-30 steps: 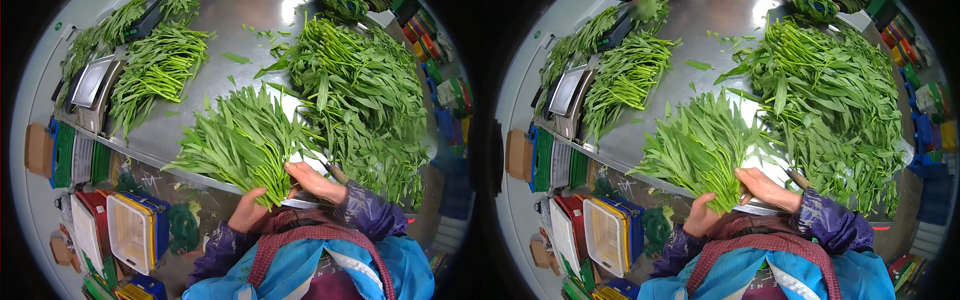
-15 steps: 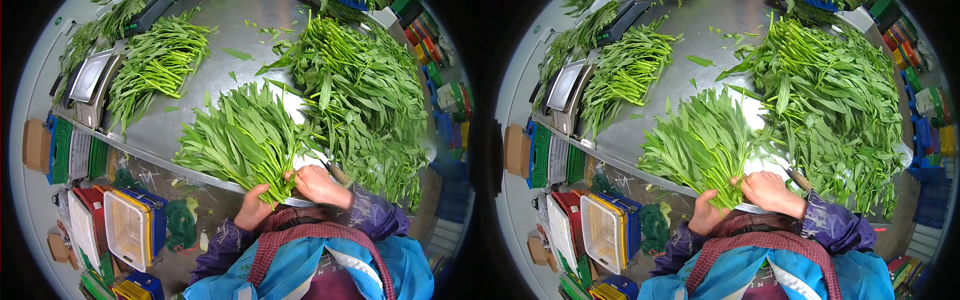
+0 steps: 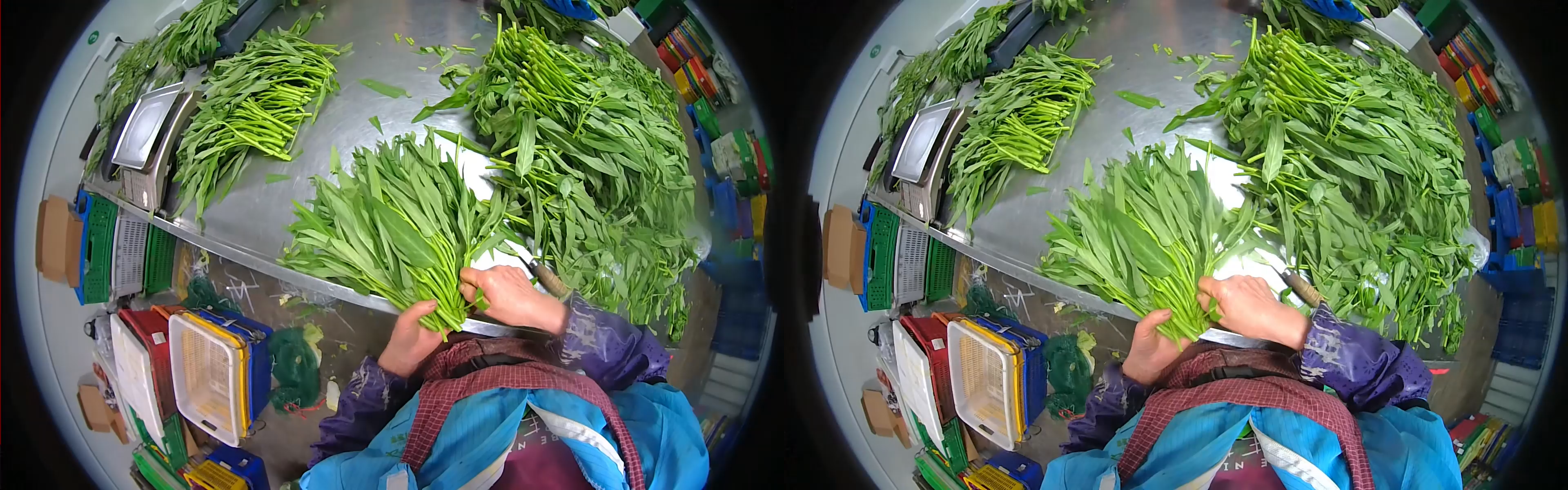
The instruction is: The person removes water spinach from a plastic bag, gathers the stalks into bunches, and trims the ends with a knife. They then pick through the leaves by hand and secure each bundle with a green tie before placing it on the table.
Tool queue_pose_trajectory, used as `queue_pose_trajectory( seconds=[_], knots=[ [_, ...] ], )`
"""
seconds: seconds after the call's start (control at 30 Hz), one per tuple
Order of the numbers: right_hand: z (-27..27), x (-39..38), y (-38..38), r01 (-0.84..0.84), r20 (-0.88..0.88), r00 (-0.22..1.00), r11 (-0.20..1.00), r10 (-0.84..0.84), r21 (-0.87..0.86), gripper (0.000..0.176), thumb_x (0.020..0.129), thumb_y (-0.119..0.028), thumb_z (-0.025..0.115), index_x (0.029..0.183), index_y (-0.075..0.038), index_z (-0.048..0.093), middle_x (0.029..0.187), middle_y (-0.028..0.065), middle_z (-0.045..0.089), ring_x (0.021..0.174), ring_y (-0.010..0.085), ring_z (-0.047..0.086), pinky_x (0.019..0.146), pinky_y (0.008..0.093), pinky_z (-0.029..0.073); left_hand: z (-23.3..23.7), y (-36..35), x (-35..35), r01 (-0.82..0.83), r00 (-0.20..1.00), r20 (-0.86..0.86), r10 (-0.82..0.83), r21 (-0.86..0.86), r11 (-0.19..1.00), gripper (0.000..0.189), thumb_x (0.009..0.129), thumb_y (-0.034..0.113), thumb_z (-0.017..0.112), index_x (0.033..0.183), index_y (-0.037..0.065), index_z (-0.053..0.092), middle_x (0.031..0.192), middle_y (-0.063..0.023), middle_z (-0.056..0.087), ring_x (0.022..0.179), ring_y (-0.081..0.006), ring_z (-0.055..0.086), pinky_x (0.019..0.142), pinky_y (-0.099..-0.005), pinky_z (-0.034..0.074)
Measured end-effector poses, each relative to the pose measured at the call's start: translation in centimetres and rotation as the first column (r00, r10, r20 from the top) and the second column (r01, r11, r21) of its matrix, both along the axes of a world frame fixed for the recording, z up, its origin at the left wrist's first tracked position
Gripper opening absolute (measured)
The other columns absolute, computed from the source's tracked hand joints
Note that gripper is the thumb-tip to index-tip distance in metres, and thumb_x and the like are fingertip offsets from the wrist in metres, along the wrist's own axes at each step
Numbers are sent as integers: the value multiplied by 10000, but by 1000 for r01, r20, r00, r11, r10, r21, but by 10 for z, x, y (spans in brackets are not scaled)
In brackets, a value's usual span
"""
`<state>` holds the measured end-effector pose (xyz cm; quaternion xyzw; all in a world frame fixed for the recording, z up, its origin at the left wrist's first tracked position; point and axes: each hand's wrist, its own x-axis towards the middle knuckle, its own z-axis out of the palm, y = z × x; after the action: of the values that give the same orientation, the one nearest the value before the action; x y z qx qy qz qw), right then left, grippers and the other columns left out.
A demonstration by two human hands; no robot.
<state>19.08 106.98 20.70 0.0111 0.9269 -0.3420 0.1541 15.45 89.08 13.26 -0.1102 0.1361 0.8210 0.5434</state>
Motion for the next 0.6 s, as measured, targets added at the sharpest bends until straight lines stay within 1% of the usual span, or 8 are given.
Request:
queue_pose_trajectory(
  seconds=[0.17,0.23,0.3,0.37,0.43,0.5,0.53,0.6],
  knots=[
    [32,5,-12,34,2,999,998,-34,-48,146,757,-156,573,816,-45,500,626,137,552,562,342,552,527,420,414,2,3,2,-67,998,2,67,-7,998,481,801,155,476,1245,-3,381,1212,-134,480,1108,-249,473,982,-402,340],
    [26,8,-16,75,-176,976,962,-125,-264,155,770,-153,593,823,-29,517,631,118,547,551,306,548,525,372,424,3,2,2,-65,998,-1,65,-25,998,470,805,147,469,1242,-3,386,1210,-129,484,1106,-246,475,979,-401,341],
    [11,11,-16,1,-257,963,960,-76,-281,124,785,-122,594,826,-22,534,636,95,555,566,275,557,524,333,429,2,3,2,-58,998,15,59,-18,998,465,809,144,464,1243,-1,387,1212,-128,484,1111,-248,471,971,-401,344],
    [8,13,-18,-14,-212,975,943,-61,-334,95,799,-128,557,840,-48,525,650,118,565,601,303,579,534,358,449,5,5,2,-56,998,4,56,-52,997,469,806,158,483,1236,-6,394,1184,-130,495,1078,-245,490,937,-385,377],
    [28,18,-17,7,199,969,793,145,-609,82,801,-144,562,798,-66,538,616,95,571,578,266,589,514,340,443,6,6,-1,-69,995,-64,70,17,997,374,814,132,488,1154,-23,462,1093,-112,544,970,-219,541,862,-352,434],
    [47,22,-10,-340,161,891,859,424,-383,79,801,-168,601,807,-90,592,634,74,593,544,233,577,495,288,448,10,7,-3,-74,996,-42,77,69,995,385,822,138,490,1164,-38,456,1097,-119,542,955,-217,547,848,-352,446],
    [59,18,6,-329,110,940,943,323,42,131,759,-202,640,860,-119,628,673,68,607,577,219,599,499,306,461,11,5,-4,-38,997,-63,39,20,999,428,813,156,509,1186,-39,431,1114,-125,525,983,-227,532,873,-369,434],
    [62,10,19,-177,-68,976,936,207,305,204,725,-206,662,911,-124,645,730,68,610,598,227,602,501,328,461,11,5,-4,-2,997,-77,1,-23,1000,473,811,160,523,1225,-31,394,1171,-133,496,1051,-252,507,933,-412,402]
  ],
)
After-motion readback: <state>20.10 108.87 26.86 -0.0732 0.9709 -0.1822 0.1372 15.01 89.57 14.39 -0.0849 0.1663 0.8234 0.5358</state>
